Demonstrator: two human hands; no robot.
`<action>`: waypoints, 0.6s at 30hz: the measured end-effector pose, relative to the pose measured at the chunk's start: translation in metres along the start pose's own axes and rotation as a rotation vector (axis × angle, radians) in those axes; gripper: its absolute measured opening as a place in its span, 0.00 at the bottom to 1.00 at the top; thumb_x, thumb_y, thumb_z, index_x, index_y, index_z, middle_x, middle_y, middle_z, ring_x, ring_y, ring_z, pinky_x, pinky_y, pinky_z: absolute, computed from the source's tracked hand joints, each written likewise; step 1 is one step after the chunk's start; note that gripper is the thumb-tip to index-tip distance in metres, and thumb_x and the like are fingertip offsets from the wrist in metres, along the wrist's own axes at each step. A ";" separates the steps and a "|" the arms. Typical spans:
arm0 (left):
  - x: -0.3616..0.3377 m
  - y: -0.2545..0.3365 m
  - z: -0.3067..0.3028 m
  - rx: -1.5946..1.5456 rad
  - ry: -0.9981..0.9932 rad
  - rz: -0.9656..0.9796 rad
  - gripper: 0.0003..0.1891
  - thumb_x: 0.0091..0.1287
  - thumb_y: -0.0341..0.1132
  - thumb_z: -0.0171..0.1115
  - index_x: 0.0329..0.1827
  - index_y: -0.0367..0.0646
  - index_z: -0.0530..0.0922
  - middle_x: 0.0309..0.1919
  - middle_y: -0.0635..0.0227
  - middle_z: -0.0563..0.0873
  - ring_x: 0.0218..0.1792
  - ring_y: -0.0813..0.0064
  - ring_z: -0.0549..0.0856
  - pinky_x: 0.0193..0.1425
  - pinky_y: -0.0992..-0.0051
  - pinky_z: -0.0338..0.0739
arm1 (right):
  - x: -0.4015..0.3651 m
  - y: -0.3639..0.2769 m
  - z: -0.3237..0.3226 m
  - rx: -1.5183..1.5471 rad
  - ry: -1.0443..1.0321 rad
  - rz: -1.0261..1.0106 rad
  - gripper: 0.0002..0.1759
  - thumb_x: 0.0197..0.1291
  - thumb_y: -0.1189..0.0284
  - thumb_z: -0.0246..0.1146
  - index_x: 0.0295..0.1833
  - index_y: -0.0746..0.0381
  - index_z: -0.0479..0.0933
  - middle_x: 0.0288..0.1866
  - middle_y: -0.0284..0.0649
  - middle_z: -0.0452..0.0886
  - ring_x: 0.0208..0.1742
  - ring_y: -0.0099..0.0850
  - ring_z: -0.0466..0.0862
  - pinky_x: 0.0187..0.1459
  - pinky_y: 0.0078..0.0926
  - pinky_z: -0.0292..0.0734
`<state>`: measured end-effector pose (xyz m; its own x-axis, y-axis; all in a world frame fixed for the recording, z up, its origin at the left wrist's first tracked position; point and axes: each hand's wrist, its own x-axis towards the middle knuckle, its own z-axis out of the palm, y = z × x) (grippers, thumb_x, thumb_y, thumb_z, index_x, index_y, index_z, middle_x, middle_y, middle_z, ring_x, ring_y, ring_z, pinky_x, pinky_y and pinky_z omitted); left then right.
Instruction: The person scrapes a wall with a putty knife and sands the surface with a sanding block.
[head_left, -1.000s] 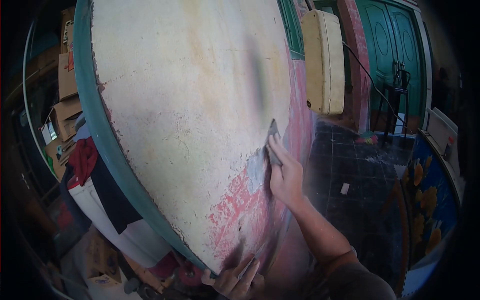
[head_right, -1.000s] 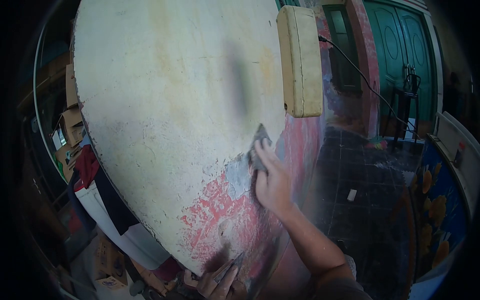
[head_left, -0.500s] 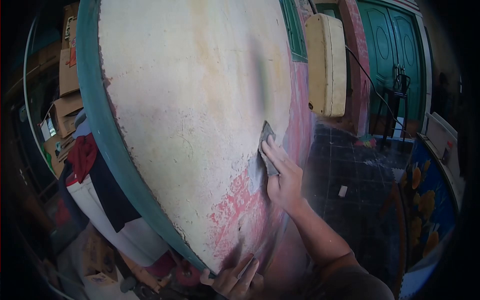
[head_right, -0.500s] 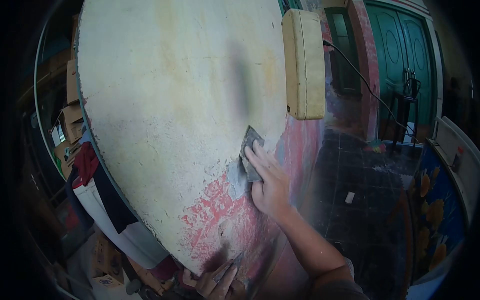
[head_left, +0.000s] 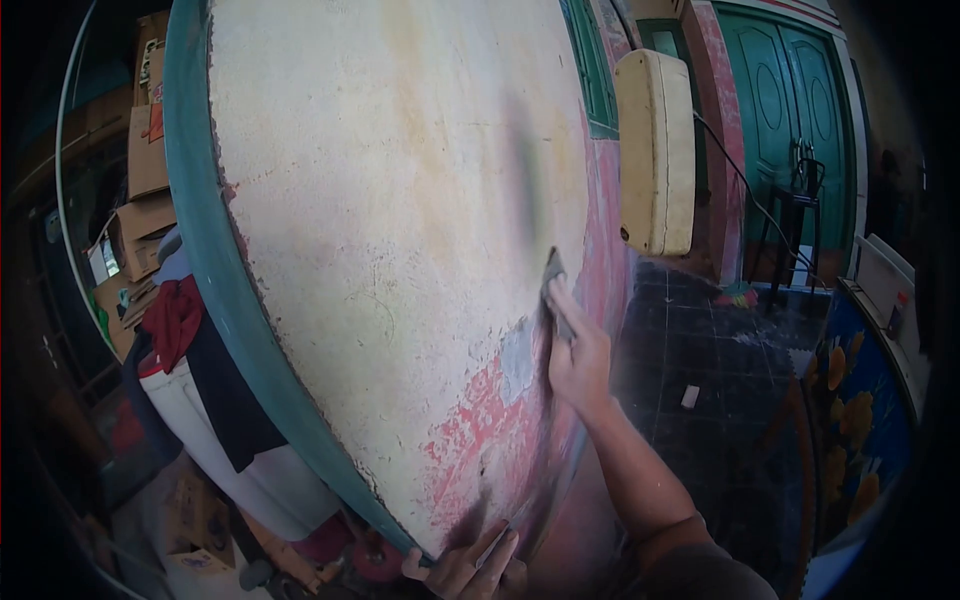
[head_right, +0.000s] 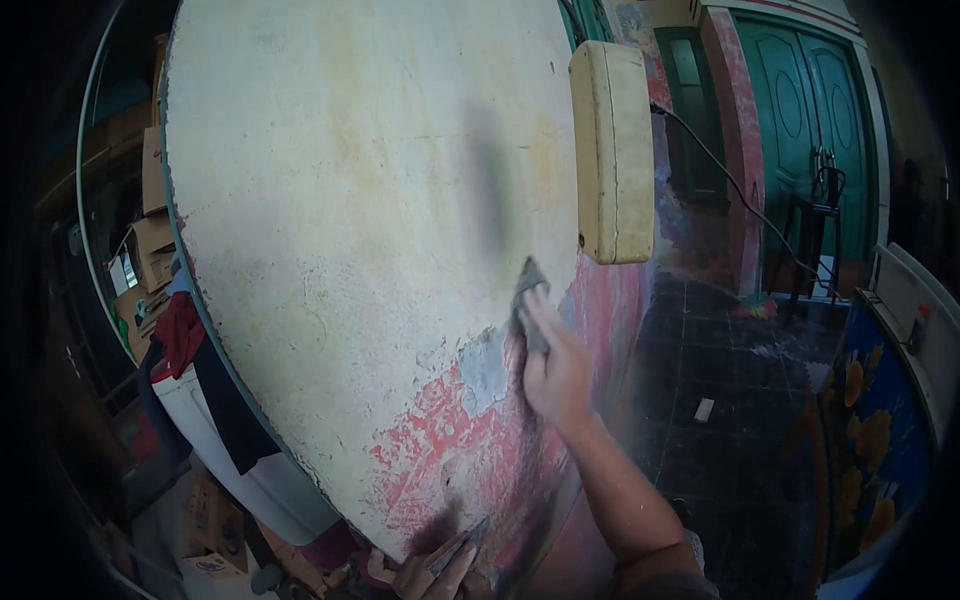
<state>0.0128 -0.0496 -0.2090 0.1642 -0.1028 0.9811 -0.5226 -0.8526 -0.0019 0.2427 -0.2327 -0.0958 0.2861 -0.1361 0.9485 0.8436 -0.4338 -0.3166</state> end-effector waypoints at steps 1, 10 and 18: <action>0.000 0.000 0.000 0.000 0.001 -0.001 0.16 0.77 0.34 0.61 0.59 0.39 0.92 0.55 0.59 0.96 0.47 0.65 0.94 0.81 0.58 0.69 | -0.004 0.027 0.003 -0.011 -0.005 0.144 0.33 0.64 0.88 0.55 0.75 0.68 0.80 0.77 0.65 0.78 0.79 0.54 0.80 0.79 0.41 0.73; -0.003 0.000 0.000 -0.023 -0.024 0.014 0.17 0.79 0.34 0.61 0.61 0.37 0.92 0.57 0.57 0.95 0.50 0.62 0.95 0.80 0.59 0.71 | -0.002 -0.009 -0.005 -0.048 -0.057 -0.024 0.28 0.71 0.85 0.57 0.76 0.68 0.79 0.78 0.66 0.76 0.78 0.58 0.79 0.78 0.44 0.75; 0.030 0.019 -0.016 0.006 -0.129 -0.054 0.17 0.79 0.33 0.62 0.63 0.35 0.91 0.59 0.53 0.95 0.49 0.60 0.96 0.59 0.62 0.86 | -0.010 -0.008 -0.002 -0.064 -0.018 0.000 0.29 0.66 0.85 0.61 0.74 0.68 0.79 0.79 0.63 0.76 0.78 0.55 0.80 0.76 0.44 0.77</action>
<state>-0.0050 -0.0606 -0.1765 0.2980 -0.1215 0.9468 -0.5055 -0.8615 0.0485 0.2318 -0.2295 -0.1023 0.2943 -0.1202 0.9481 0.8130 -0.4900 -0.3145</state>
